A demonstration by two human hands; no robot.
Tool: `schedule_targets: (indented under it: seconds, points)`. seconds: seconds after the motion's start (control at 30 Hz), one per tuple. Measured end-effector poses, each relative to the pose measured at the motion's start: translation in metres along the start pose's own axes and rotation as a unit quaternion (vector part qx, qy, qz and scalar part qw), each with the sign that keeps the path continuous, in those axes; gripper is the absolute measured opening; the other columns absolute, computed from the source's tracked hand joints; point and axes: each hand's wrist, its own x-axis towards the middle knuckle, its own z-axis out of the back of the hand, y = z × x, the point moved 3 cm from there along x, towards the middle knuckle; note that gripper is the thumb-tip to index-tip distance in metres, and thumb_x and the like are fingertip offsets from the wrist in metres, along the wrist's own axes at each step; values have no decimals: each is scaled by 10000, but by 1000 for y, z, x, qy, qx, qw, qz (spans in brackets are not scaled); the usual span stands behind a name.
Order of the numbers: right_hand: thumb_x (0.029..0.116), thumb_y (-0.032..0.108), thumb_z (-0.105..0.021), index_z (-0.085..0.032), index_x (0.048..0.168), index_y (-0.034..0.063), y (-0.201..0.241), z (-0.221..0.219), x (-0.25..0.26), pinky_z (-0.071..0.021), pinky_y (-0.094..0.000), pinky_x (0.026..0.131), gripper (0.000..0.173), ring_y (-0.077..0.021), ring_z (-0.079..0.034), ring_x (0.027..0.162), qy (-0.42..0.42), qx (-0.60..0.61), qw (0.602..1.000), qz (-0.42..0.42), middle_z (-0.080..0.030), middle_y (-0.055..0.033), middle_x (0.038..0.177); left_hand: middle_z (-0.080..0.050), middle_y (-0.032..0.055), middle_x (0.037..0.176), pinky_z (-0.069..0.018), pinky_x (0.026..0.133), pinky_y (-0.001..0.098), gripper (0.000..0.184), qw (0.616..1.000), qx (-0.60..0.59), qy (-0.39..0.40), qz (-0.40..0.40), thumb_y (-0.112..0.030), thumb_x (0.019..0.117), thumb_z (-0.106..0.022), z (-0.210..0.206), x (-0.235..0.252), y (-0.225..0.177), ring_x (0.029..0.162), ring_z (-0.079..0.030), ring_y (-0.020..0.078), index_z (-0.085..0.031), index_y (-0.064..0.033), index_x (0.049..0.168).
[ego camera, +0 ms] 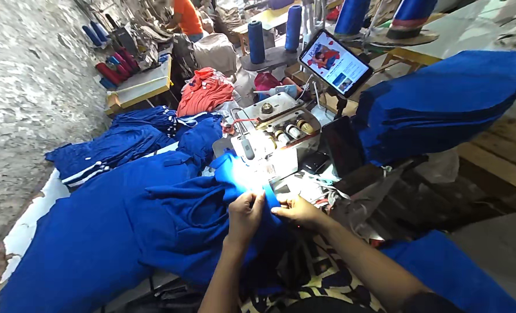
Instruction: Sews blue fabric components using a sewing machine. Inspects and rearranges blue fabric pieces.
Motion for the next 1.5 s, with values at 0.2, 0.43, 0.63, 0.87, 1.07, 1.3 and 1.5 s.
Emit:
schedule_targets:
  seconds: [0.2,0.43,0.63,0.87,1.07,1.3,1.5]
  points:
    - [997,129,-601,-694,927,-95,31,-37,13,-505,-377,741,253,-209,-631,749,-41,-228,966,112,-673,-177,804,-682,288,1034,-526,859,599,245,937,272,140,168,-127,964,-630,27,59,-9,981,-680,434,-706,94,1036]
    - [1115,237,-398,-637,1093,-72,56,-72,39,-537,-522,837,391,-387,-695,953,16,-367,925,95,-681,-240,930,-474,322,1430,-497,977,584,468,909,289,86,287,-274,989,-680,11,99,52,1184,-595,474,-595,-86,1410]
    - [1044,287,-536,-637,1155,-88,38,-56,33,-555,-411,727,405,-267,-691,759,-195,-254,937,136,-693,-169,826,-683,315,1184,-460,1047,555,358,961,159,-24,225,-122,1060,-483,25,49,51,1163,-654,428,-631,114,1286]
    - [1016,251,-608,-739,1021,-5,32,-44,38,-511,-224,780,288,-5,-620,788,-131,-81,982,105,-706,-29,852,-635,368,1254,-514,1028,454,446,980,90,-136,116,11,973,-542,-14,-48,11,1151,-672,430,-495,221,1363]
    - [950,84,-534,-619,670,-66,20,2,23,-429,-300,561,329,-106,-506,545,-334,-247,889,191,-533,-76,567,-593,218,1009,-504,846,272,347,971,156,-182,-10,-234,947,-613,-17,-54,21,897,-588,226,-726,83,1032]
    - [1001,67,-513,-700,947,-1,19,8,5,-521,-190,772,206,27,-608,794,-177,-48,978,101,-667,32,852,-650,267,1023,-538,757,378,270,984,94,-108,110,-94,930,-667,21,13,18,836,-639,273,-634,141,1059]
    - [944,10,-572,-551,1123,-1,15,5,-22,-523,-190,743,180,16,-603,784,-55,-10,994,90,-631,38,901,-629,303,1153,-493,946,488,392,974,95,106,174,-206,896,-772,36,31,23,1067,-611,391,-682,115,1101]
